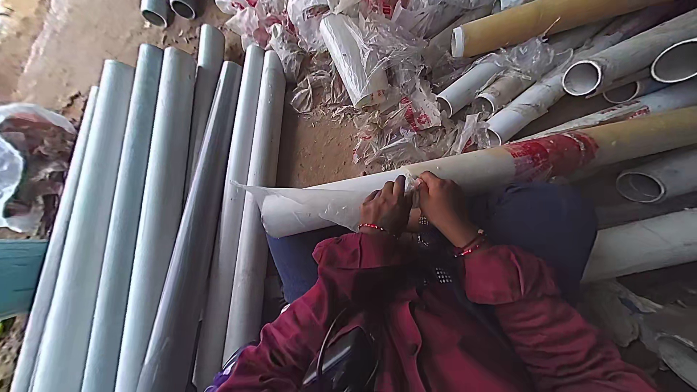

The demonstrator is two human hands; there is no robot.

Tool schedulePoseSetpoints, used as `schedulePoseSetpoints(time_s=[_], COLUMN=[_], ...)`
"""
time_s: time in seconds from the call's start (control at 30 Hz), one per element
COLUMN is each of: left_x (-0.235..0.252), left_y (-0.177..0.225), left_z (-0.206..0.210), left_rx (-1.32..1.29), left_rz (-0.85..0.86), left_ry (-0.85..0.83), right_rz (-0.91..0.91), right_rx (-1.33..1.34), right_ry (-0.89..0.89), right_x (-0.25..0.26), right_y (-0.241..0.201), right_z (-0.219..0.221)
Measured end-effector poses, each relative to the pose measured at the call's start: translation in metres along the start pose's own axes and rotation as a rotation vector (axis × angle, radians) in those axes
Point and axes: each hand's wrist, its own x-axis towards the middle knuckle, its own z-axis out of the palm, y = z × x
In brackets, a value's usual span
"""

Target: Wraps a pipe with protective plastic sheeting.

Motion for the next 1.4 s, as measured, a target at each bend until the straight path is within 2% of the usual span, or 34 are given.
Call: schedulePoseSetpoints(time_s=[0.07,0.1,0.17,0.2,0.47,0.57,0.8,1.1,1.27,1.3,1.4], left_x=[0.022,0.031,0.045,0.047,0.014,0.012,0.008,0.006,0.005,0.005,0.004], left_y=[0.011,0.013,0.012,0.011,-0.004,-0.01,-0.033,-0.045,-0.046,-0.046,-0.044], left_z=[-0.018,-0.026,-0.034,-0.032,0.006,0.013,0.043,0.055,0.06,0.059,0.057], left_rx=[0.042,0.06,0.066,0.061,0.023,-0.026,-0.049,-0.152,-0.157,-0.151,-0.144], left_rz=[-0.164,-0.19,-0.174,-0.142,0.025,0.069,0.285,0.348,0.375,0.378,0.353], left_ry=[-0.274,-0.383,-0.542,-0.553,-0.07,0.003,0.357,0.43,0.488,0.486,0.44], right_rz=[0.026,0.031,0.045,0.054,0.037,0.029,0.031,0.061,0.111,0.12,0.073], right_rx=[0.059,0.084,0.108,0.109,0.028,-0.035,-0.147,-0.141,-0.129,-0.109,-0.045], right_ry=[0.029,0.046,0.056,0.045,-0.056,-0.077,-0.114,-0.173,-0.332,-0.315,-0.075], right_x=[-0.002,-0.003,-0.005,-0.006,-0.002,0.0,-0.002,-0.01,-0.021,-0.023,-0.02], right_y=[0.002,0.004,0.006,0.007,0.001,-0.005,-0.017,-0.014,-0.006,-0.004,0.001], right_z=[0.0,0.001,0.002,0.001,0.002,0.0,-0.006,-0.005,-0.007,-0.006,-0.01])
